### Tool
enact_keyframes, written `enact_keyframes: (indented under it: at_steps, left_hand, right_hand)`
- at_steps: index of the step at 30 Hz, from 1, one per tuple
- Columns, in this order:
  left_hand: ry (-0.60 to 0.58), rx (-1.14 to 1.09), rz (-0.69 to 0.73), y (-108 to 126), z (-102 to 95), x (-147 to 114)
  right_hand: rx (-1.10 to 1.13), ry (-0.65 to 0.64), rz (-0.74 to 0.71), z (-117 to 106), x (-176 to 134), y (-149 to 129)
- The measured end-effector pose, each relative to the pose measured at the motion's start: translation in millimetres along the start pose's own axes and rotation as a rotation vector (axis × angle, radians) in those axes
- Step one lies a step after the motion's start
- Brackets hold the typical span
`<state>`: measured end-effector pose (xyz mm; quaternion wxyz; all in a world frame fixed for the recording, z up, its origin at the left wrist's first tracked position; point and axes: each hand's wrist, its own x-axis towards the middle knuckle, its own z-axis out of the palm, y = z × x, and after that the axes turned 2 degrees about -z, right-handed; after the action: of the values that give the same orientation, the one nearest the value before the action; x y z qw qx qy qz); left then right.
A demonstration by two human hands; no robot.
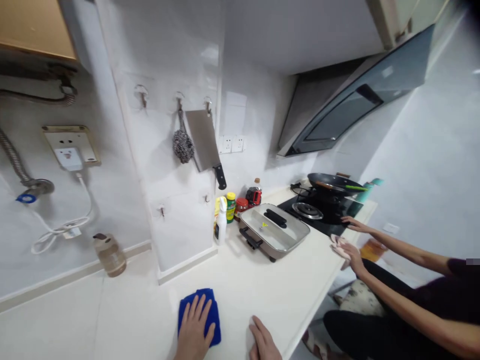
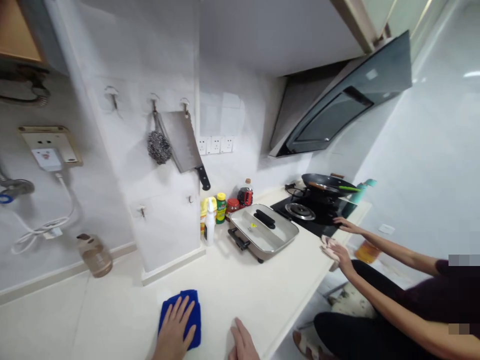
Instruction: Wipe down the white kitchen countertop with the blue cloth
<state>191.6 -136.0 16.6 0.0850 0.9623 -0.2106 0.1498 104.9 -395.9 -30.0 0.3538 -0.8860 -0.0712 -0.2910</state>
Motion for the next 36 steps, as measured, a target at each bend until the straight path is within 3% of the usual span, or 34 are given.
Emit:
enact_keyframes:
  at_steps: [3, 5, 8, 11, 13, 20, 24, 27, 29, 32, 36]
  left_hand:
    - [-0.056, 0.022, -0.061, -25, -14.3, -32]
    - [-0.055, 0.047, -0.095, -41, -18.3, -49]
    - [0.018, 0.086, -0.138, -48, -20.4, -67]
    - [0.128, 0.128, -0.221, -28, -22.9, -70]
    - [0.182, 0.138, -0.243, -7, -23.4, -64]
    - [0.152, 0.102, -0.074, 51, -12.5, -39]
    - [0.109, 0.128, 0.029, 74, -10.8, -31]
    - [0.086, 0.152, 0.128, 92, -10.8, -24]
    - [0.073, 0.151, 0.171, 102, -10.1, -20]
    - [0.07, 0.126, 0.153, 108, -7.4, -19]
    - [0.061, 0.087, 0.181, 96, 2.3, -27]
  right_hand:
    - [0.283, 0.029, 0.252, -18, -2, -14]
    - [0.414, 0.145, 0.468, -37, -13, -10]
    - [0.427, 0.346, 0.716, -69, -49, 16]
    - [0.485, 0.529, 1.096, -93, -94, 55]
    - [0.507, 0.573, 1.286, -99, -119, 76]
    - [0.505, 0.504, 1.453, -82, -155, 100]
    - [0.509, 0.449, 1.388, -74, -153, 93]
    - [0.412, 0.444, 1.276, -81, -131, 75]
    - [0.309, 0.429, 1.085, -88, -105, 57]
    - [0.225, 0.347, 0.687, -87, -59, 21]
    - [0.258, 0.087, 0.249, -56, -15, -28]
